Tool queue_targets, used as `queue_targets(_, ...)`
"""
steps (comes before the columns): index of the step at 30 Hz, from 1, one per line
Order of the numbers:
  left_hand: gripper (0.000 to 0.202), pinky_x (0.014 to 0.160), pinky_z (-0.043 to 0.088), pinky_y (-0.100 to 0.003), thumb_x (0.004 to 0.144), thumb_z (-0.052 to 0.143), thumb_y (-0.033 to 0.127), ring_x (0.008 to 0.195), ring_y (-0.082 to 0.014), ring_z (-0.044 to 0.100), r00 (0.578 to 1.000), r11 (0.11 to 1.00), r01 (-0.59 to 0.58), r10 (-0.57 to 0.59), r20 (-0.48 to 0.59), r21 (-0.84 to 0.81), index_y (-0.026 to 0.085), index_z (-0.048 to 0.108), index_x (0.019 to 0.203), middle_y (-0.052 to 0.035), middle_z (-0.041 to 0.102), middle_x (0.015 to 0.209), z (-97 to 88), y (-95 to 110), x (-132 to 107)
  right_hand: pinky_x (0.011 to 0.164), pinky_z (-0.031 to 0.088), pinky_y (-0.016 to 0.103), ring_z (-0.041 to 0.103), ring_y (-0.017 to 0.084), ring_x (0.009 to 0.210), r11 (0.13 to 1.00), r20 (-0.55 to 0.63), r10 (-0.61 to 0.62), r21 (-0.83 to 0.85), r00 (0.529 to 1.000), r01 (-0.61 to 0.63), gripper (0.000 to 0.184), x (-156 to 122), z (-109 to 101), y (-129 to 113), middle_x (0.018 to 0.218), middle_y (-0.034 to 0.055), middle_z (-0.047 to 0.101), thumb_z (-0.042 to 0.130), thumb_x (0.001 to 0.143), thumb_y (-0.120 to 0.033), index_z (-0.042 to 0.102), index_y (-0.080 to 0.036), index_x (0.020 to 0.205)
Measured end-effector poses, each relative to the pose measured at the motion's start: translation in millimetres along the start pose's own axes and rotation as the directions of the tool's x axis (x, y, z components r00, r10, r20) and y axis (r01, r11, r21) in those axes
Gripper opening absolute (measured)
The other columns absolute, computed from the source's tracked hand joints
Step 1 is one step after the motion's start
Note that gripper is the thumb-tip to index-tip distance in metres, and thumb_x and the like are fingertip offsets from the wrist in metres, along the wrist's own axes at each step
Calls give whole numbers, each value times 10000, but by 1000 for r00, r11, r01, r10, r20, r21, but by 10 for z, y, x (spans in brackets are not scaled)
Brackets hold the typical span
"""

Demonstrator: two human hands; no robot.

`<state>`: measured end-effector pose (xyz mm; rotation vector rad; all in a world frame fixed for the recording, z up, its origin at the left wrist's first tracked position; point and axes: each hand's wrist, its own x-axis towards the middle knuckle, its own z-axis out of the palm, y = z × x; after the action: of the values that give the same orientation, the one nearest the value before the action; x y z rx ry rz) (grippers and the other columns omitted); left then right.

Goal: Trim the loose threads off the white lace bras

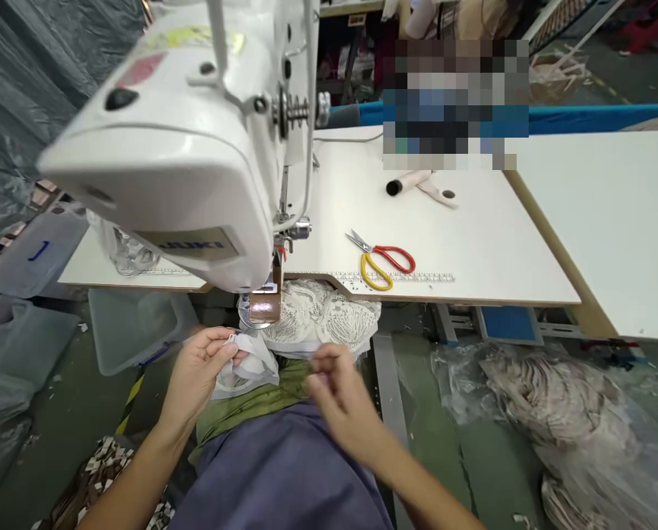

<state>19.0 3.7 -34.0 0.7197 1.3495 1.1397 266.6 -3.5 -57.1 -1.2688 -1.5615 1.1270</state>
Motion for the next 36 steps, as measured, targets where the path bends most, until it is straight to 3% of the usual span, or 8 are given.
queue_targets(3, 307, 726, 542, -223, 792, 845, 346, 731, -127, 700, 1000, 999, -8, 8, -12, -44, 172, 657, 960, -29, 764, 801, 53, -46, -7, 612, 435, 251, 608, 153, 653, 987, 228, -120, -79, 966, 142, 146, -19, 370, -235, 767, 8, 651, 390, 1051, -274, 532, -249, 1026)
queue_targets(7, 303, 702, 522, -206, 780, 855, 345, 700, -110, 675, 1000, 994, -9, 6, -27, -113, 166, 651, 916, -21, 752, 762, 140, -83, -37, 574, 388, 247, 606, 143, 569, 958, 230, -110, -234, 967, 164, 224, 133, 571, -319, 711, 9, 673, 380, 1056, -254, 547, -217, 910)
queue_targets(14, 277, 722, 532, -200, 787, 854, 349, 724, -110, 685, 999, 991, -9, 3, -52, -132, 177, 676, 911, -12, 750, 742, 218, -109, -85, 540, 386, 228, 656, 147, 556, 960, 245, -10, -268, 970, 78, 212, 186, 615, -285, 708, 10, 721, 398, 1038, -258, 588, -204, 960)
queue_targets(25, 237, 781, 571, -240, 832, 822, 328, 795, -137, 727, 995, 998, -61, 59, -82, -21, 178, 694, 965, -33, 786, 858, 246, -195, -110, 535, 355, 236, 642, 153, 548, 929, 235, 47, -368, 971, 44, 258, 205, 587, -232, 671, 28, 703, 426, 1026, -293, 570, -196, 836)
queue_targets(30, 228, 784, 573, -252, 827, 823, 323, 826, -159, 735, 990, 996, -86, 88, -109, 22, 185, 695, 956, -27, 780, 870, 238, -272, -129, 543, 367, 238, 601, 135, 525, 973, 215, 48, -233, 975, 4, 290, 210, 585, -221, 620, -4, 661, 456, 1017, -273, 531, -210, 744)
queue_targets(34, 233, 785, 570, -266, 829, 817, 335, 810, -169, 743, 995, 998, -69, 70, -76, 5, 183, 691, 951, -39, 786, 869, 207, -354, -134, 523, 398, 240, 541, 114, 452, 994, 222, 87, 51, 971, -100, 345, 170, 556, -245, 538, -37, 588, 463, 1029, -317, 525, -214, 706)
queue_targets(36, 253, 786, 568, -275, 818, 825, 347, 810, -177, 749, 996, 999, -41, 41, -74, -2, 177, 685, 941, -45, 787, 855, 171, -415, -126, 466, 375, 236, 483, 106, 407, 960, 129, 119, 237, 984, -147, 329, 136, 489, -270, 517, -53, 544, 451, 1039, -360, 517, -221, 749)
